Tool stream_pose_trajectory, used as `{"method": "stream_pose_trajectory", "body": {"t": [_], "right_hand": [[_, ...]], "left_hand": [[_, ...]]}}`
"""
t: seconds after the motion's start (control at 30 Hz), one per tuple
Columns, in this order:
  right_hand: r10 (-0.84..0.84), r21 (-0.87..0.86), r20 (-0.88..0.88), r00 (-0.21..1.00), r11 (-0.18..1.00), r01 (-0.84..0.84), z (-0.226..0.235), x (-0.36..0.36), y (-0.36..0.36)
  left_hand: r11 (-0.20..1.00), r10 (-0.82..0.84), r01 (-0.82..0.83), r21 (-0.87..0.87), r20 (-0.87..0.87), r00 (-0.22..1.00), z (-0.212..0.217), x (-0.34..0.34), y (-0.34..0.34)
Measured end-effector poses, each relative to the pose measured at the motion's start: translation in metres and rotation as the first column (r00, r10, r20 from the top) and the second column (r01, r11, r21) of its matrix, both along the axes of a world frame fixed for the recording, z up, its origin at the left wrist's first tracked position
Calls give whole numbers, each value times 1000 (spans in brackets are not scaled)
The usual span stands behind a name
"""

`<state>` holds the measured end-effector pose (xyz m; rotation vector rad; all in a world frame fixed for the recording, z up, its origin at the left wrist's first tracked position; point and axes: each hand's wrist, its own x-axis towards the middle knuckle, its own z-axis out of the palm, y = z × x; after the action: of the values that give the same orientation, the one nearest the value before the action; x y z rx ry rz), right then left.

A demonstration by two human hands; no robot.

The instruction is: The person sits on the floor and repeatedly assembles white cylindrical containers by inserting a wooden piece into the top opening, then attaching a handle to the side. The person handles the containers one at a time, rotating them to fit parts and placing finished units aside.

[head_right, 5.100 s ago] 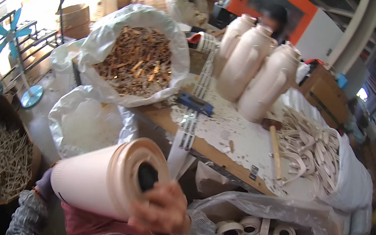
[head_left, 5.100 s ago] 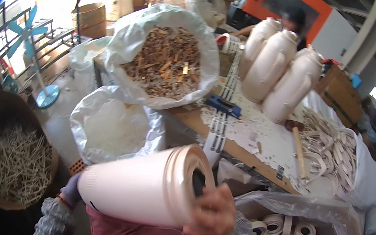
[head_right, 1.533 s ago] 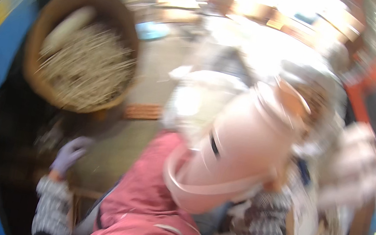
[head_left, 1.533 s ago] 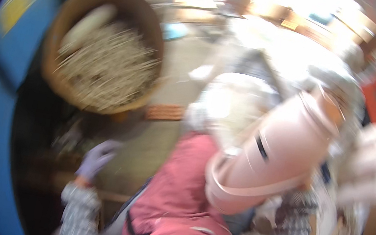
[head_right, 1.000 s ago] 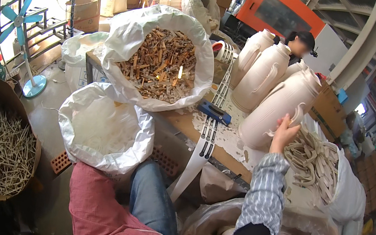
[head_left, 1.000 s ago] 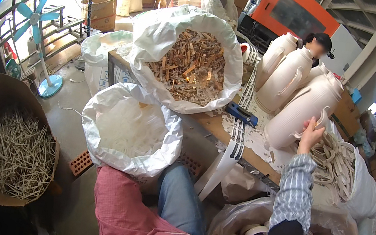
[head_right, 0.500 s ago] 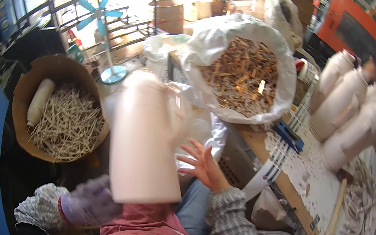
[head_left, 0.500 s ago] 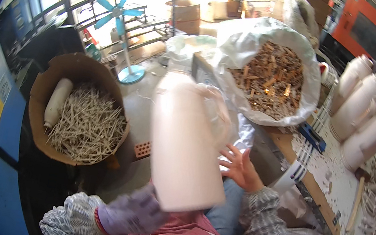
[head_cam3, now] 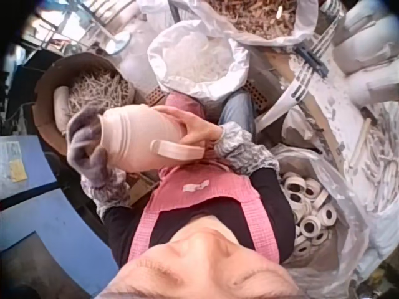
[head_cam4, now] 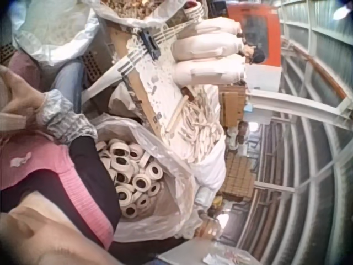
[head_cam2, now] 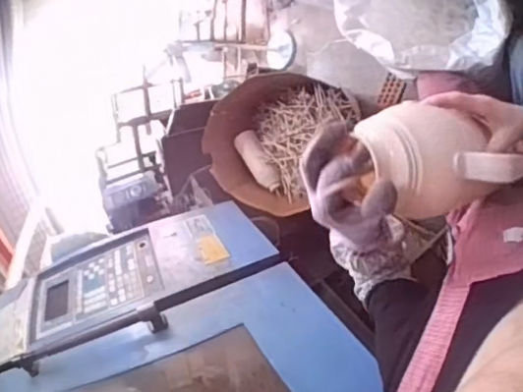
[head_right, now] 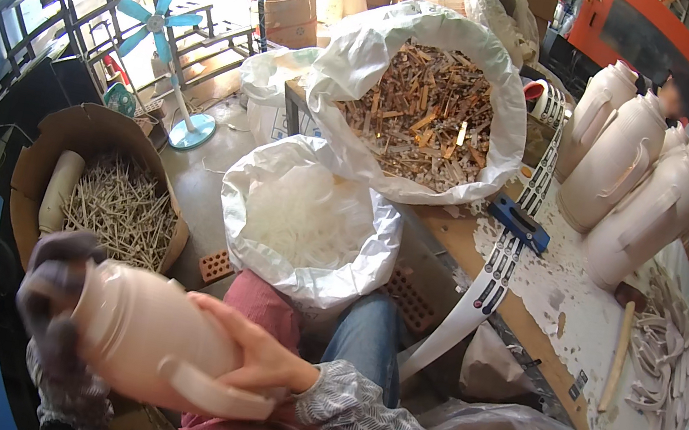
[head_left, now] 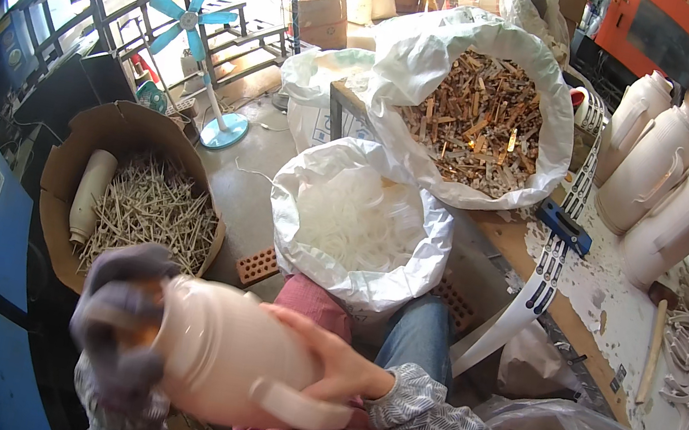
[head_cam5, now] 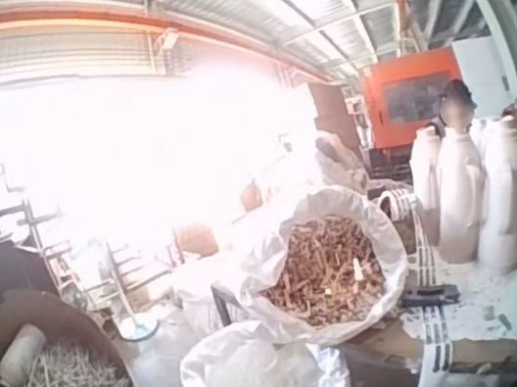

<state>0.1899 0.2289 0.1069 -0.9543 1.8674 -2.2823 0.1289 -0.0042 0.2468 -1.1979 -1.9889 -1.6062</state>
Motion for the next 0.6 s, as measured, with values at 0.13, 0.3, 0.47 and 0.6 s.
{"method": "stream_pose_trajectory", "body": {"t": [0.13, 0.3, 0.47, 0.6], "right_hand": [[100, 152, 82, 992, 982, -111, -24, -45, -2], [-510, 15, 458, 728, 823, 568, -135, -119, 99], [-813, 548, -237, 532, 340, 764, -218, -140, 157], [-716, 688, -412, 564, 162, 708, -220, -143, 138]], "left_hand": [[819, 160, -341, -462, -387, 908, 8, 36, -28], [748, 463, -445, -493, -93, 881, -14, 54, -84], [767, 420, -337, -546, 30, 907, -34, 65, -136], [789, 415, -446, -422, -168, 894, -27, 19, -144]]}}
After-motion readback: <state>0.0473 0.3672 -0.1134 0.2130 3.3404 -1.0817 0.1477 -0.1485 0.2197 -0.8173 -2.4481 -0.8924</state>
